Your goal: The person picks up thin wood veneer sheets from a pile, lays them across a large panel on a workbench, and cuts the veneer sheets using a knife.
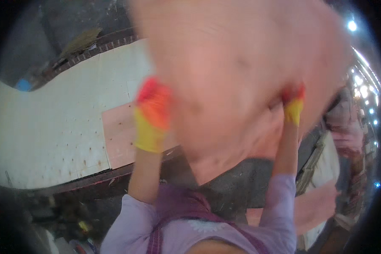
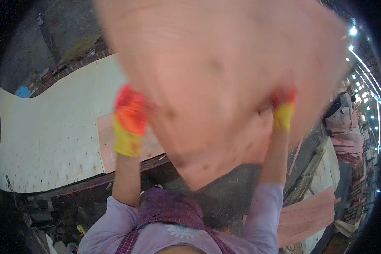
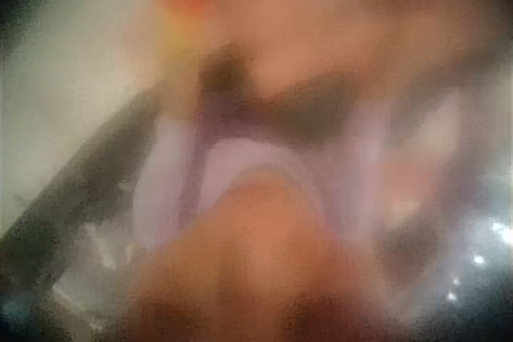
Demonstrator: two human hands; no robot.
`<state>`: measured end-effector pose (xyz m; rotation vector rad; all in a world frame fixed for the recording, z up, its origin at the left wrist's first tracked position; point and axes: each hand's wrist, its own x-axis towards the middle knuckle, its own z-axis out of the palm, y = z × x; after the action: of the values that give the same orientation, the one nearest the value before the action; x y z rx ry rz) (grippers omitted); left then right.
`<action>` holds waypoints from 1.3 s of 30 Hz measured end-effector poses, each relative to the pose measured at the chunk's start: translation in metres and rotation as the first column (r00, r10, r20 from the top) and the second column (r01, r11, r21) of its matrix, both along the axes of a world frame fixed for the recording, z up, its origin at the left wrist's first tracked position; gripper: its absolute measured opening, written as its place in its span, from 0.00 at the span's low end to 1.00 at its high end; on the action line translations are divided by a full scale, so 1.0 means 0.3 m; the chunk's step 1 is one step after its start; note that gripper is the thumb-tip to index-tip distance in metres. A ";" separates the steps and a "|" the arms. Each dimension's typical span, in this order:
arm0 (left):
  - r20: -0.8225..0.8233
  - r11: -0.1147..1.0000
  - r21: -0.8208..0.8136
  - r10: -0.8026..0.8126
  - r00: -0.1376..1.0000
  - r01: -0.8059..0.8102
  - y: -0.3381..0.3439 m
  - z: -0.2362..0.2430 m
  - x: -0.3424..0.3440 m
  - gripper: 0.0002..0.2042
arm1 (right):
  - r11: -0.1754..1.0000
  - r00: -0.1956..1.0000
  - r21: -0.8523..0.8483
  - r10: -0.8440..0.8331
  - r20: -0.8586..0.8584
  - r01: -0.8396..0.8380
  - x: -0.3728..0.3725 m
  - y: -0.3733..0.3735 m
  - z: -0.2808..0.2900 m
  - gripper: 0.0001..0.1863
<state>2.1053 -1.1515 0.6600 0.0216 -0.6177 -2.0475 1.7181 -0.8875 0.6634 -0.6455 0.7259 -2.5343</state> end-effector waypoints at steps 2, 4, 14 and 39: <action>-0.144 0.965 -0.257 -0.100 0.984 0.061 -0.236 -0.004 0.048 0.11 | 0.829 0.824 0.326 -0.252 -0.507 0.454 0.056 -0.343 0.246 0.23; -0.093 0.975 -0.043 0.214 0.972 -0.218 -0.468 -0.115 0.065 0.14 | 0.837 0.571 0.293 -0.027 -0.820 0.461 0.078 -0.657 0.300 0.24; 0.264 0.855 0.261 0.383 0.885 -0.448 -0.963 -0.664 -0.060 0.16 | 0.493 0.336 0.569 0.483 -0.808 0.659 0.457 -1.142 -0.591 0.31; 0.829 0.835 0.387 -0.128 0.545 -0.392 -1.164 -1.328 0.007 0.13 | 0.571 0.870 0.769 -0.492 0.042 0.286 -0.142 -1.278 -0.663 0.12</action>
<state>2.1075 -1.5008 0.2615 1.4410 -0.5310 -1.8906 1.6754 -1.2710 0.4646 0.1635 1.8354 -2.2629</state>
